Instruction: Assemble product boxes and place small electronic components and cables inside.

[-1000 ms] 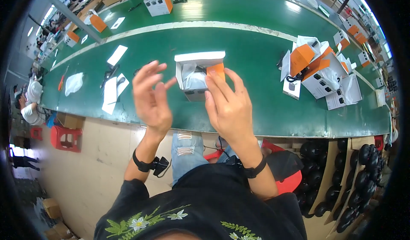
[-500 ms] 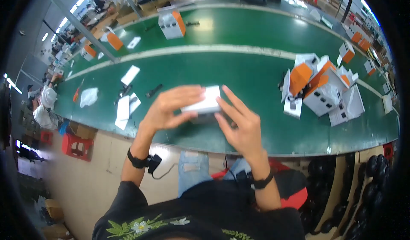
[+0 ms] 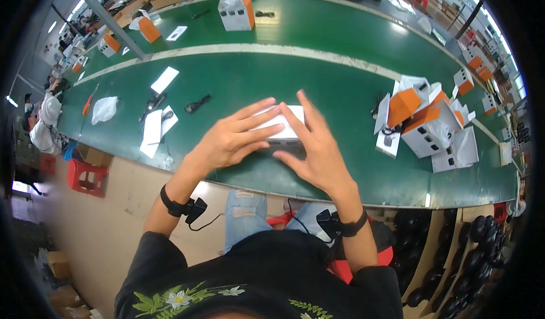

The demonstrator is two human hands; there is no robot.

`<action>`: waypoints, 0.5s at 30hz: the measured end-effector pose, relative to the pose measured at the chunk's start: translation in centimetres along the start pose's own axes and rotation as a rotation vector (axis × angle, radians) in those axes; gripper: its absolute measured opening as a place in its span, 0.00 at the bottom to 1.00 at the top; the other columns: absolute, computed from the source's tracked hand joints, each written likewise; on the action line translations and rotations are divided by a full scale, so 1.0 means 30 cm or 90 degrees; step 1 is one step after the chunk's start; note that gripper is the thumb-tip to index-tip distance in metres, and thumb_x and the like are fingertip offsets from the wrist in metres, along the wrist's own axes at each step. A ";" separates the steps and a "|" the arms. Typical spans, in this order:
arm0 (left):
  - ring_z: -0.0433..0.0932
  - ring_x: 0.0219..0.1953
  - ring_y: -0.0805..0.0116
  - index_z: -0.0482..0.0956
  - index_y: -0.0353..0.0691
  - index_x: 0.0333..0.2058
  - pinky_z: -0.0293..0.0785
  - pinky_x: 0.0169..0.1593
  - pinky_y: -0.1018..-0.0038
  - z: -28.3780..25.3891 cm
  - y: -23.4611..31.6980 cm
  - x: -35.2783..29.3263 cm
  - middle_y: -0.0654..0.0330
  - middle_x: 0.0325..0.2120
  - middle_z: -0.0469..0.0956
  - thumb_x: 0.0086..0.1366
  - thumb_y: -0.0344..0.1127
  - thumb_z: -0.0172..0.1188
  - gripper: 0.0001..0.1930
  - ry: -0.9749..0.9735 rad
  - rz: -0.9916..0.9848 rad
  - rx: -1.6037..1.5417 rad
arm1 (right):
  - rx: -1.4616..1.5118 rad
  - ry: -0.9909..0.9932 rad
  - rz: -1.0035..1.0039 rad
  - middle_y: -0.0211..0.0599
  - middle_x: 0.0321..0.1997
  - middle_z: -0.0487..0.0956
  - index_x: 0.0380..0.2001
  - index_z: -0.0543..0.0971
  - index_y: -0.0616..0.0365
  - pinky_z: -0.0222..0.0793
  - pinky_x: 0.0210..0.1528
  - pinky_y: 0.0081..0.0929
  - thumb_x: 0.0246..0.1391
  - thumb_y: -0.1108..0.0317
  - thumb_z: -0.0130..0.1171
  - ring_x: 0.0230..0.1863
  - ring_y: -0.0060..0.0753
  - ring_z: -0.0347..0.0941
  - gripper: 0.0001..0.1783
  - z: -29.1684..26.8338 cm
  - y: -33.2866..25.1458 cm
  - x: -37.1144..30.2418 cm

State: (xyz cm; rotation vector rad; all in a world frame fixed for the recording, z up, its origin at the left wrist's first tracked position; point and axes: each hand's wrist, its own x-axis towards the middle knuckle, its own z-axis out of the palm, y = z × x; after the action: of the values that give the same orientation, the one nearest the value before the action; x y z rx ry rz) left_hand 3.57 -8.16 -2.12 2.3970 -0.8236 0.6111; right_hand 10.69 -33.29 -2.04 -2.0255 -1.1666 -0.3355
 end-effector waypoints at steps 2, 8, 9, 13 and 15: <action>0.66 0.79 0.42 0.83 0.48 0.68 0.71 0.77 0.53 0.025 -0.093 0.028 0.51 0.77 0.70 0.69 0.34 0.72 0.28 0.009 -0.020 -0.003 | 0.044 -0.008 0.034 0.53 0.77 0.71 0.73 0.81 0.48 0.80 0.60 0.43 0.49 0.67 0.84 0.63 0.57 0.80 0.45 0.043 0.088 0.062; 0.61 0.79 0.31 0.67 0.44 0.78 0.61 0.80 0.47 -0.108 -0.283 0.123 0.33 0.79 0.58 0.71 0.43 0.72 0.40 0.061 -0.151 0.064 | -0.155 0.302 0.277 0.59 0.60 0.78 0.74 0.79 0.46 0.76 0.64 0.48 0.60 0.48 0.78 0.59 0.62 0.81 0.41 0.030 0.756 0.562; 0.61 0.79 0.31 0.69 0.42 0.77 0.61 0.80 0.47 -0.105 -0.285 0.089 0.34 0.79 0.59 0.71 0.41 0.72 0.39 0.062 -0.131 0.068 | -0.272 0.328 0.346 0.60 0.62 0.77 0.76 0.77 0.43 0.77 0.64 0.49 0.62 0.43 0.75 0.59 0.64 0.81 0.42 -0.018 0.927 0.631; 0.58 0.82 0.32 0.73 0.51 0.76 0.60 0.79 0.36 -0.102 -0.087 -0.134 0.37 0.80 0.59 0.67 0.40 0.75 0.39 0.025 -0.179 0.005 | -0.517 0.396 0.547 0.64 0.66 0.71 0.80 0.70 0.33 0.82 0.57 0.57 0.66 0.42 0.70 0.55 0.68 0.84 0.43 -0.202 1.355 0.689; 0.61 0.80 0.33 0.76 0.52 0.74 0.66 0.76 0.38 -0.103 -0.003 -0.314 0.38 0.79 0.60 0.67 0.42 0.76 0.37 0.005 -0.256 -0.017 | -0.682 0.344 0.664 0.73 0.74 0.65 0.84 0.61 0.39 0.68 0.74 0.62 0.69 0.36 0.65 0.76 0.69 0.68 0.48 -0.016 1.265 0.818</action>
State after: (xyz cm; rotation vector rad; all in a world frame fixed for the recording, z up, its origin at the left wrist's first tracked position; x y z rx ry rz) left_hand -3.82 -2.27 -5.09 2.4362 -0.3259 0.4426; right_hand 55.50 -29.43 -6.42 -2.7910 0.6269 -0.9896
